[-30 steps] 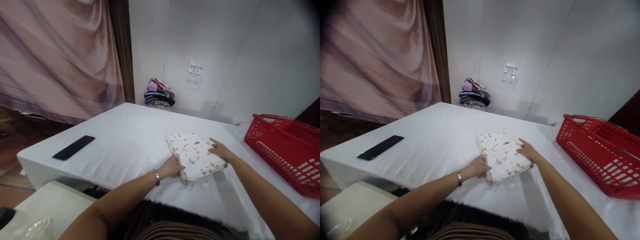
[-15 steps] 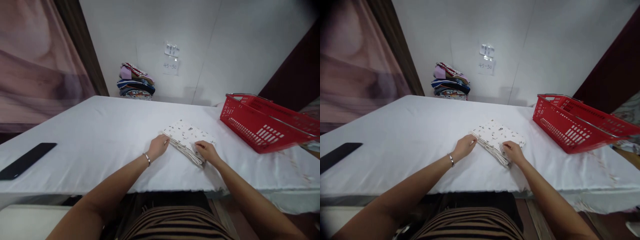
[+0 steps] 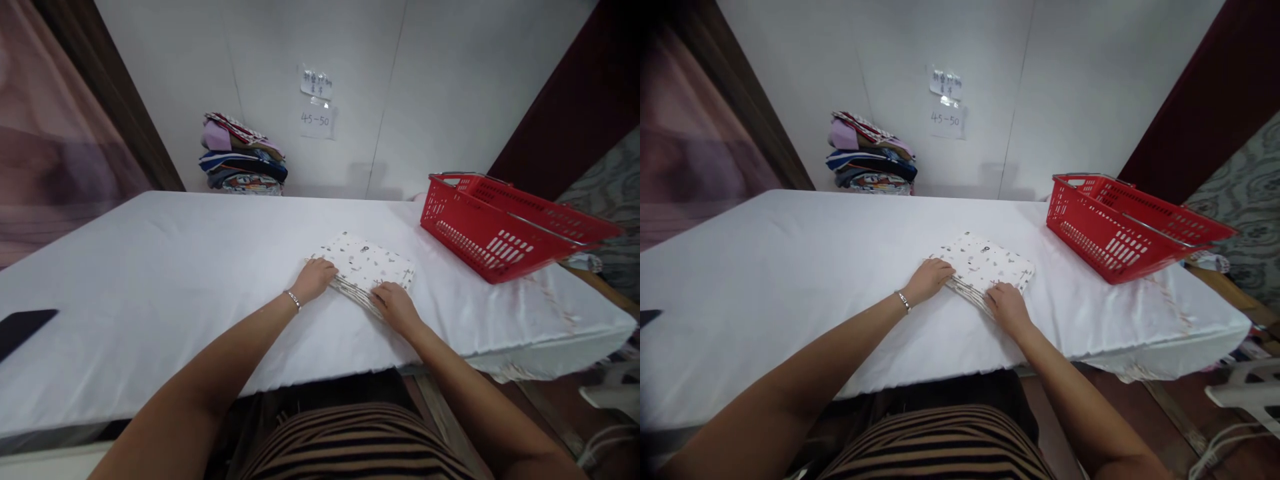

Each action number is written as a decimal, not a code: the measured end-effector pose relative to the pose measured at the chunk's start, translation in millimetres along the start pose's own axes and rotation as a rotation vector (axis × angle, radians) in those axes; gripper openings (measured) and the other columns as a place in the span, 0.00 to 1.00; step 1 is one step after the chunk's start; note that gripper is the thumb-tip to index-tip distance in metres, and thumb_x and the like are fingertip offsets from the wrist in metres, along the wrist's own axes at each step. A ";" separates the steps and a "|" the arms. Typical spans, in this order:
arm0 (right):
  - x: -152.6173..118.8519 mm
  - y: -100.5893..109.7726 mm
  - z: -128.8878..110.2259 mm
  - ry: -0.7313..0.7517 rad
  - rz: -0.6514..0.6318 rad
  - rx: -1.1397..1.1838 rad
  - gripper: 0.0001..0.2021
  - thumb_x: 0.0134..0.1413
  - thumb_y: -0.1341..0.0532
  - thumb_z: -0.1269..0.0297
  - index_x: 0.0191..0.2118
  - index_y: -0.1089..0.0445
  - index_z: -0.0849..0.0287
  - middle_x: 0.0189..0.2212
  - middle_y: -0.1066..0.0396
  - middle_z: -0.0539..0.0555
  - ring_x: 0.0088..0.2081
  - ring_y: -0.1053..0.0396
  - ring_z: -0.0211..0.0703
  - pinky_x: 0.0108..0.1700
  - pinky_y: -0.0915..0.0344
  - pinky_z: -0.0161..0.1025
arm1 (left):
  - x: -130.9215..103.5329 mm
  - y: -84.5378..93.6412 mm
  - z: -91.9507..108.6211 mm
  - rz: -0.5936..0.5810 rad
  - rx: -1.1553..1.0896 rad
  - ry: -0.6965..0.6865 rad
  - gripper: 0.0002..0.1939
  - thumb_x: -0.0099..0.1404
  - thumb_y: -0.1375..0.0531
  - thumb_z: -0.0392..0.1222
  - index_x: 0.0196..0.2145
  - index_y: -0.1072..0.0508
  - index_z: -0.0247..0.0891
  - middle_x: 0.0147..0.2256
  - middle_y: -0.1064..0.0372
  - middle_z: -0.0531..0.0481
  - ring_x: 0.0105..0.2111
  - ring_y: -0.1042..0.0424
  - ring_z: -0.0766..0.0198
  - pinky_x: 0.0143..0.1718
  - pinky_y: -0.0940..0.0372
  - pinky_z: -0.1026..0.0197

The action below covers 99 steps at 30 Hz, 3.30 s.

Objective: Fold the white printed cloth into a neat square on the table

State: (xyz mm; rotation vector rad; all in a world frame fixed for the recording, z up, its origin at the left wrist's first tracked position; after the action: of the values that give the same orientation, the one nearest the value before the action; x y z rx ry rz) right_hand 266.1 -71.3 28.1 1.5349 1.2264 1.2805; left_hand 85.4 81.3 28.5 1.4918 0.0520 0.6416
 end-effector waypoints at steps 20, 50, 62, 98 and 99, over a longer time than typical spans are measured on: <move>-2.1 20.6 4.2 -0.088 -0.156 0.043 0.11 0.61 0.48 0.67 0.37 0.28 0.58 0.37 0.29 0.54 0.41 0.34 0.41 0.43 0.42 0.34 | 10.3 4.8 12.3 0.024 -0.173 -0.095 0.09 0.65 0.47 0.40 0.36 0.26 0.41 0.41 0.30 0.49 0.43 0.36 0.60 0.44 0.43 0.55; -4.0 9.9 -0.8 -0.091 -0.121 -0.107 0.10 0.60 0.48 0.68 0.38 0.30 0.58 0.36 0.30 0.53 0.41 0.35 0.40 0.39 0.44 0.34 | 30.0 -8.4 58.7 0.012 -0.009 -0.255 0.07 0.65 0.47 0.34 0.32 0.30 0.37 0.41 0.33 0.48 0.44 0.37 0.60 0.42 0.42 0.57; -2.4 12.7 -1.2 -0.040 -0.189 -0.106 0.08 0.55 0.45 0.70 0.39 0.30 0.59 0.37 0.32 0.55 0.42 0.36 0.41 0.42 0.43 0.34 | 30.4 -13.0 60.2 -0.004 -0.020 -0.240 0.07 0.65 0.48 0.34 0.31 0.31 0.36 0.38 0.33 0.47 0.43 0.37 0.61 0.40 0.42 0.58; -17.3 15.3 -16.3 -0.018 -0.212 -0.108 0.08 0.56 0.48 0.71 0.37 0.32 0.60 0.34 0.32 0.54 0.39 0.37 0.41 0.39 0.45 0.35 | 15.4 -5.7 51.9 -0.072 -0.185 -0.335 0.07 0.62 0.45 0.36 0.36 0.28 0.39 0.40 0.31 0.48 0.42 0.35 0.60 0.43 0.41 0.58; -18.6 15.5 -17.5 -0.005 -0.204 -0.122 0.07 0.56 0.47 0.70 0.36 0.32 0.60 0.35 0.33 0.55 0.39 0.37 0.42 0.39 0.45 0.35 | 15.2 -6.4 52.1 -0.071 -0.181 -0.332 0.07 0.62 0.45 0.36 0.35 0.28 0.39 0.39 0.31 0.48 0.42 0.35 0.61 0.43 0.41 0.58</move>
State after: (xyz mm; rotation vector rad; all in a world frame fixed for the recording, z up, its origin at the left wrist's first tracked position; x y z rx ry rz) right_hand 251.3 -93.3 41.8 1.2907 1.2433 1.1936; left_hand 122.0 41.0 33.6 1.3969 -0.2035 0.3265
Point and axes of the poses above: each hand's wrist, its own x-axis towards the middle knuckle, its own y-axis out of the back of the hand, z = x × y, the point moved 2 cm from there along x, towards the middle knuckle
